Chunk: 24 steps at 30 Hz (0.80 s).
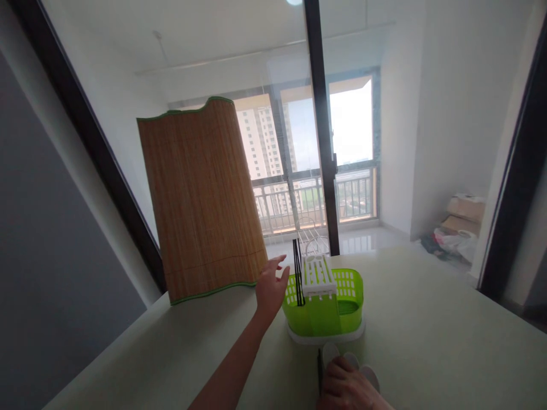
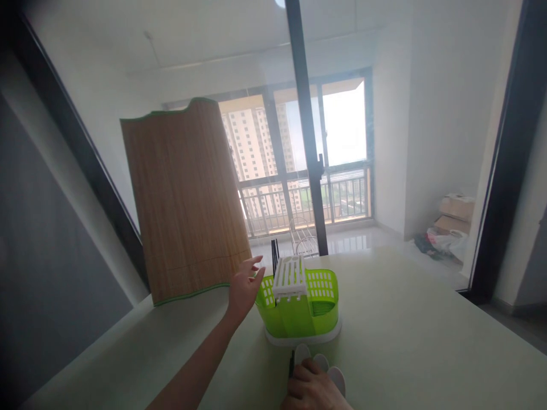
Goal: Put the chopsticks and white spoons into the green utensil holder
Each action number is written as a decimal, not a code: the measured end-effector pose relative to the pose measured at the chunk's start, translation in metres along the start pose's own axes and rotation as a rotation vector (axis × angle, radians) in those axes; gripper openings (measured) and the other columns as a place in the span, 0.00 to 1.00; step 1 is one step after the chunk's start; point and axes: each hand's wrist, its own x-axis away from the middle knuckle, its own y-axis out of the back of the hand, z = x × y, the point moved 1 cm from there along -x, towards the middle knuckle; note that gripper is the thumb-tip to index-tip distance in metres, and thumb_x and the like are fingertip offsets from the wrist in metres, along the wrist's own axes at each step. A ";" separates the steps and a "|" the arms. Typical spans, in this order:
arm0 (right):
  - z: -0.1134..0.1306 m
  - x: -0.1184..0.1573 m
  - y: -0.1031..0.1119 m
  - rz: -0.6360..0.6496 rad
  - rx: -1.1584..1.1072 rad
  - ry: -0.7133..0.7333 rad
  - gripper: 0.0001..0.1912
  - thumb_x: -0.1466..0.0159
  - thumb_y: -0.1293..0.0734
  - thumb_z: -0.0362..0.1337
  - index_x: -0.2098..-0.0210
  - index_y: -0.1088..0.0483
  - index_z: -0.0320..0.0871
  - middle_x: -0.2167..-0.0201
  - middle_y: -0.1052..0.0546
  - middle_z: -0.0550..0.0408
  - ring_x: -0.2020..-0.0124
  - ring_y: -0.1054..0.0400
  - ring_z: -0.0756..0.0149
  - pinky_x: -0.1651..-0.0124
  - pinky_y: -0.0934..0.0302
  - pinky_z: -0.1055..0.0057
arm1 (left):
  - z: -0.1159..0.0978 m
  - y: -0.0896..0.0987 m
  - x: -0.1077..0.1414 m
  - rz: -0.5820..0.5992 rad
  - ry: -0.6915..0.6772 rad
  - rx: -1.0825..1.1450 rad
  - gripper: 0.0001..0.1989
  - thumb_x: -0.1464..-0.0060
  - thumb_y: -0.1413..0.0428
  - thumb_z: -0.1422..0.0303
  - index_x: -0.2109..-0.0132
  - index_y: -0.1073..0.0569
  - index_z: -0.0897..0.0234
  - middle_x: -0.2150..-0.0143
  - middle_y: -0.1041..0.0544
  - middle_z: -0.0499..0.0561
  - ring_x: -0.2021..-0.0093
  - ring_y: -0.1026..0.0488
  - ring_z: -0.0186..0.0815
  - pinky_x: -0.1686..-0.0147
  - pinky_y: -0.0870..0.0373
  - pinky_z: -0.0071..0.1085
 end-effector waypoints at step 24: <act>0.006 0.000 0.002 0.047 -0.109 -0.001 0.21 0.28 0.45 0.47 0.74 0.35 0.47 0.76 0.28 0.63 0.71 0.37 0.68 0.67 0.50 0.68 | 0.017 0.000 0.137 0.602 0.230 -0.774 0.20 0.48 0.58 0.81 0.67 0.20 0.68 0.66 0.20 0.68 0.63 0.21 0.51 0.65 0.28 0.42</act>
